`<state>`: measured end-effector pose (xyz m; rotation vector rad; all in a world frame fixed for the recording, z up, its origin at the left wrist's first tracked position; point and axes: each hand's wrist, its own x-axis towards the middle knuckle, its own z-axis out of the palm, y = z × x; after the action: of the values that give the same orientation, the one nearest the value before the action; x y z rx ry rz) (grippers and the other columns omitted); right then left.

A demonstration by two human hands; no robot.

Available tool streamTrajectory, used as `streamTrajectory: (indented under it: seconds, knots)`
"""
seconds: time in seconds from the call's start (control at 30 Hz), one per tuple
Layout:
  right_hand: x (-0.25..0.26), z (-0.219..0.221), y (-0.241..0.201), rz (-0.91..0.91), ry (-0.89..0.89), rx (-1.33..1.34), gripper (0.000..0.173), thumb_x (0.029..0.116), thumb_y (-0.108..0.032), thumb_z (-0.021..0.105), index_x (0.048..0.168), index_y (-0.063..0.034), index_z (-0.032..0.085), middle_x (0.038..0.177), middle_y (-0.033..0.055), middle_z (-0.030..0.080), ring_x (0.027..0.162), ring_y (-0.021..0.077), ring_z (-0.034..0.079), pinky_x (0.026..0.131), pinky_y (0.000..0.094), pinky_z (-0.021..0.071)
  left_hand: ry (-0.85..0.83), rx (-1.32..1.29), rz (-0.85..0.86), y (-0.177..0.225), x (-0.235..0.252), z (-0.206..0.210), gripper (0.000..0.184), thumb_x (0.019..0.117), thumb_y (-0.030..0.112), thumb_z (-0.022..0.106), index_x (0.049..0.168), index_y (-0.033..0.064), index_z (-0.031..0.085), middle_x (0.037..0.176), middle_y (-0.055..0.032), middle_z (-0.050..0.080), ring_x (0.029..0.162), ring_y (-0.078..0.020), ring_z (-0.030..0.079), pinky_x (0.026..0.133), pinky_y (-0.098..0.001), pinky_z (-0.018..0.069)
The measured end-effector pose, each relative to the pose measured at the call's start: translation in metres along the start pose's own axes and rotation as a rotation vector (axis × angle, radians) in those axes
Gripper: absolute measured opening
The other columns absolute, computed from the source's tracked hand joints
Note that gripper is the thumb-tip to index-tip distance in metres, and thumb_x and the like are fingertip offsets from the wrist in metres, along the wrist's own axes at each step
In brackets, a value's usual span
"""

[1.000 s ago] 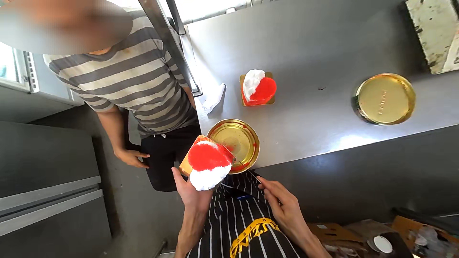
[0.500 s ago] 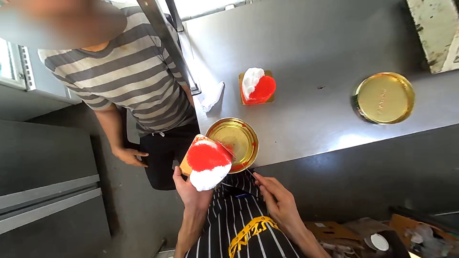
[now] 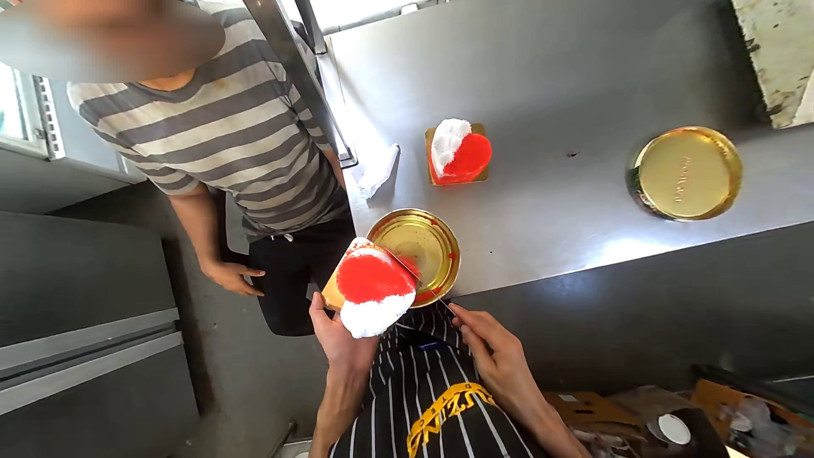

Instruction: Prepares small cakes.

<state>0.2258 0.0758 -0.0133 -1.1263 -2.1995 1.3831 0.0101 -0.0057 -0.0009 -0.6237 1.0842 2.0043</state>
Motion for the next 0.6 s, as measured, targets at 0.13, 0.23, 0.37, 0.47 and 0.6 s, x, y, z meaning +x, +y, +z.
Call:
streamTrajectory:
  seconds: [0.13,0.23,0.37,0.47,0.6]
  knots:
    - [0.008,-0.008,-0.001,0.013,0.054,-0.004,0.036,0.1057,-0.021,0.047,0.135,-0.0198,0.068,0.107,-0.0037,0.07,0.083,0.0022,0.064,0.072,0.0202,0.0551,-0.009,0.01,-0.003,0.0,0.001,-0.004,0.065,0.1029,0.065,0.016,0.124,0.0189,0.057,0.111,-0.0063,0.07,0.105,-0.0215,0.069,0.086,-0.0495,0.0582]
    - [0.013,-0.016,-0.002,0.007,0.044,-0.011,0.037,0.106,-0.021,0.046,0.136,-0.0203,0.067,0.105,-0.004,0.069,0.082,0.0018,0.063,0.071,0.0194,0.0541,-0.002,0.024,0.014,0.002,0.001,-0.006,0.065,0.1034,0.064,0.015,0.122,0.0183,0.058,0.108,-0.0063,0.07,0.103,-0.0208,0.069,0.085,-0.0484,0.0587]
    - [0.012,-0.02,0.0,-0.032,-0.035,-0.006,0.036,0.1064,-0.023,0.047,0.136,-0.0233,0.068,0.108,-0.0044,0.07,0.082,0.002,0.064,0.071,0.02,0.0555,-0.013,0.051,0.033,0.002,0.001,-0.009,0.064,0.1045,0.062,0.014,0.125,0.0182,0.056,0.109,-0.0056,0.07,0.103,-0.0198,0.069,0.085,-0.0464,0.0591]
    - [0.011,-0.02,0.002,-0.031,-0.067,-0.016,0.036,0.1067,-0.023,0.046,0.136,-0.024,0.068,0.106,-0.0051,0.07,0.08,0.0019,0.063,0.07,0.0199,0.0551,-0.015,0.052,0.029,0.003,0.001,-0.01,0.064,0.1045,0.062,0.013,0.124,0.0183,0.056,0.109,-0.0056,0.07,0.103,-0.0195,0.069,0.085,-0.0459,0.059]
    - [0.023,-0.035,0.003,-0.042,-0.079,-0.165,0.036,0.1064,-0.026,0.044,0.133,-0.0207,0.068,0.093,-0.0062,0.07,0.07,0.0031,0.062,0.063,0.023,0.0549,-0.023,0.046,0.035,0.01,0.003,-0.022,0.065,0.1042,0.062,0.013,0.123,0.0183,0.057,0.109,-0.0059,0.07,0.102,-0.0201,0.069,0.085,-0.0468,0.059]
